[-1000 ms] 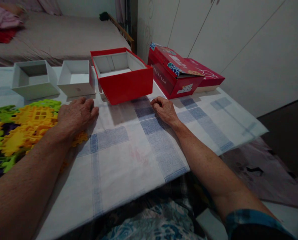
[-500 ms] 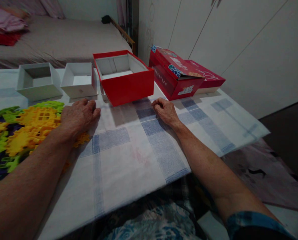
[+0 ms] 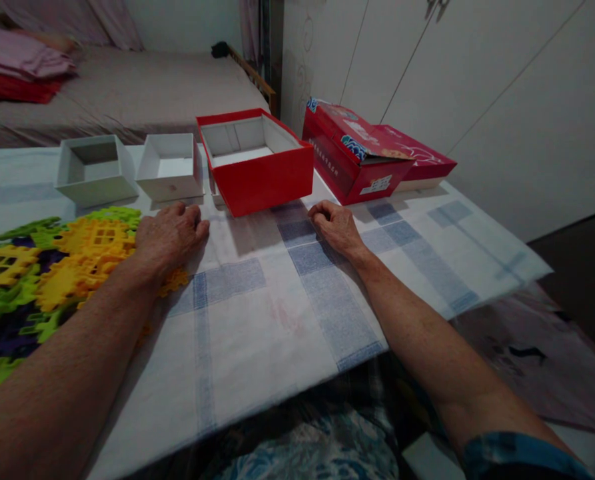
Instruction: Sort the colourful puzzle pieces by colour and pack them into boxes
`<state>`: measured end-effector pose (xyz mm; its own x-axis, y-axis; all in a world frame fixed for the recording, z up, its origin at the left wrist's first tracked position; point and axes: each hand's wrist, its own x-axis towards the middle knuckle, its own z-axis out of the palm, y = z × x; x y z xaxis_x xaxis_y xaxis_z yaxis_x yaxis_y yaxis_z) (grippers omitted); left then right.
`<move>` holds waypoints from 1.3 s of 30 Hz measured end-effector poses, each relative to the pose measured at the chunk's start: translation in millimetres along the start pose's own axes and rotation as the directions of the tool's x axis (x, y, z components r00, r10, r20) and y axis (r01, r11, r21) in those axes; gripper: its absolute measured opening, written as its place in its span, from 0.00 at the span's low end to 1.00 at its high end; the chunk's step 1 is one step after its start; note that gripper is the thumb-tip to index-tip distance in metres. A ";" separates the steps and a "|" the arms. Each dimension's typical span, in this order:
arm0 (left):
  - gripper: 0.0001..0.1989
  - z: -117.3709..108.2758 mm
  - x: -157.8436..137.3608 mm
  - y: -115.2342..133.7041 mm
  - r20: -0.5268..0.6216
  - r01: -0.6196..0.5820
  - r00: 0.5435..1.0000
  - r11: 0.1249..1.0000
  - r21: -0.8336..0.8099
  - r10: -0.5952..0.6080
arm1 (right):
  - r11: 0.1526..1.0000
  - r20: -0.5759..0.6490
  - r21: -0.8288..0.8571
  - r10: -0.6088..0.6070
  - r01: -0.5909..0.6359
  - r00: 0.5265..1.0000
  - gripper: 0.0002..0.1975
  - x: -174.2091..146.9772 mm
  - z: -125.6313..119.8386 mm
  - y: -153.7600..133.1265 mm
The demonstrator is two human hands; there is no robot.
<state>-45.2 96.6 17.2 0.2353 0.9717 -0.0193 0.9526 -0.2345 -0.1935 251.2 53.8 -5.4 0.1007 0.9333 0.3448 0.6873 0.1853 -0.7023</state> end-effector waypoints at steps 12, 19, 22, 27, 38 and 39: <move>0.18 -0.5 0.3 -0.8 -0.010 0.012 1.000 0.993 -0.115 -0.013 | 1.000 -0.009 0.005 0.007 -0.007 1.000 0.12 0.9 1.7 2.1; 0.19 -0.5 -0.4 -1.7 -0.031 -0.017 0.999 0.995 -0.102 0.014 | 1.000 -0.009 0.012 0.001 -0.001 1.000 0.12 -0.1 1.7 3.1; 0.19 0.1 -1.5 -1.1 -0.050 -0.023 0.999 0.992 -0.120 0.017 | 1.000 0.000 0.006 0.015 -0.015 1.000 0.12 -0.7 0.7 1.5; 0.21 1.5 -1.8 -1.6 -0.073 -0.018 0.997 0.993 -0.120 0.010 | 1.000 -0.002 0.013 0.020 -0.020 1.000 0.12 -0.7 1.1 1.8; 0.32 -13.5 -3.7 6.4 -0.106 0.267 0.953 0.951 -0.157 -0.285 | 1.000 0.001 -0.010 -0.005 0.005 1.000 0.12 0.3 3.0 2.5; 0.30 -13.2 -3.2 5.7 -0.088 0.268 0.955 0.952 -0.150 -0.283 | 1.000 -0.001 -0.014 -0.001 0.001 1.000 0.12 0.2 3.1 2.7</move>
<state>-38.0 91.7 29.1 -0.0278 0.9920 0.1231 0.9985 0.0333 -0.0426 250.8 55.4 -9.1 0.1008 0.9326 0.3465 0.6975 0.1821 -0.6931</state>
